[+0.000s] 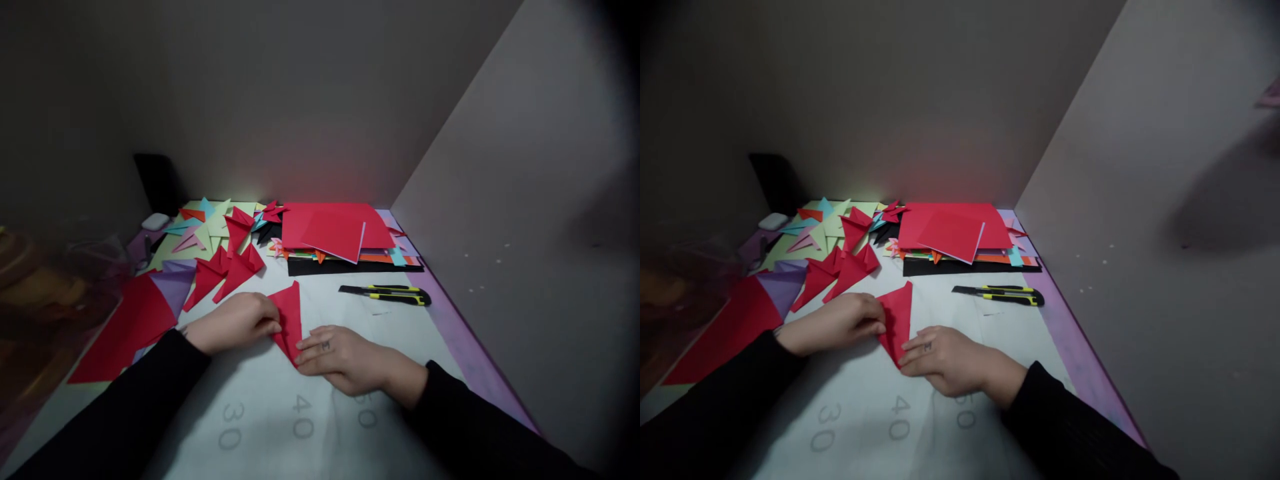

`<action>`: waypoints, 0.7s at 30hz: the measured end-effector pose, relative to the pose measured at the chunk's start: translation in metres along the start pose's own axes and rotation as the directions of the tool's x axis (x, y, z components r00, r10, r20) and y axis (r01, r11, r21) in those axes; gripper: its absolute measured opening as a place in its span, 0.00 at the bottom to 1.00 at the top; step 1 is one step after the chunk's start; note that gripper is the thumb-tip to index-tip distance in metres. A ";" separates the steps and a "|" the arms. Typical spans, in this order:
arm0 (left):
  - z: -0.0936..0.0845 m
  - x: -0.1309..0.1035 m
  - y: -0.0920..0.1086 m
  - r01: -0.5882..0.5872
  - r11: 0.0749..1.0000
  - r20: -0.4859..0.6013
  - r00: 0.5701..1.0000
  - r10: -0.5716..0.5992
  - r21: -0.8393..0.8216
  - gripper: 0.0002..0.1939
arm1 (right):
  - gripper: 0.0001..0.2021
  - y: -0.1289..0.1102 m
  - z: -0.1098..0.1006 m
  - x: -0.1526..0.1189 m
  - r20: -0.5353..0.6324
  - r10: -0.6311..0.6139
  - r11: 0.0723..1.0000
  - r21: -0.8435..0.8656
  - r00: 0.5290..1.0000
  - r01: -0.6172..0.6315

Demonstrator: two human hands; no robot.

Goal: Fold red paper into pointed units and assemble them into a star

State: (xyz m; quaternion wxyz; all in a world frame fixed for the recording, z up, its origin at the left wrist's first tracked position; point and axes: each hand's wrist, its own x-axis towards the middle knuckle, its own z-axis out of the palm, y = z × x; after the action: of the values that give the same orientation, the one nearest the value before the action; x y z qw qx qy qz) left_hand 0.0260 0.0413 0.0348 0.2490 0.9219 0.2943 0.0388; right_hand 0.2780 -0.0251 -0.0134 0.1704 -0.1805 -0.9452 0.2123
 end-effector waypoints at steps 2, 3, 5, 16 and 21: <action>-0.001 0.009 0.003 0.016 0.998 0.001 1.000 -0.016 0.062 0.10 | 0.18 0.001 0.001 0.002 -0.033 -0.027 0.999 0.025 0.999 0.027; 0.000 0.012 0.004 0.023 0.996 0.000 1.000 -0.023 0.089 0.09 | 0.18 0.000 0.000 0.003 -0.043 -0.033 0.999 0.027 0.999 0.034; 0.001 0.016 0.007 0.037 0.990 -0.003 0.999 -0.037 0.134 0.09 | 0.18 -0.001 -0.002 0.003 -0.041 -0.030 1.000 0.001 0.999 0.030; 0.009 0.018 0.004 0.086 0.974 -0.005 0.996 -0.087 0.210 0.08 | 0.13 -0.002 -0.004 -0.002 0.028 0.097 0.994 -0.053 0.995 -0.096; 0.009 0.018 0.003 0.096 0.975 -0.008 0.995 -0.096 0.200 0.07 | 0.19 -0.005 -0.004 0.000 0.035 0.110 0.992 -0.059 0.993 -0.108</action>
State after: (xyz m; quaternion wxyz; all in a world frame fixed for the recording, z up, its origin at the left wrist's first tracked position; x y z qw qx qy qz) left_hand 0.0442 0.0450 0.0270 0.1567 0.9270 0.3407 -0.0041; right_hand 0.2785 -0.0275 -0.0077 0.1351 -0.2326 -0.9426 0.1979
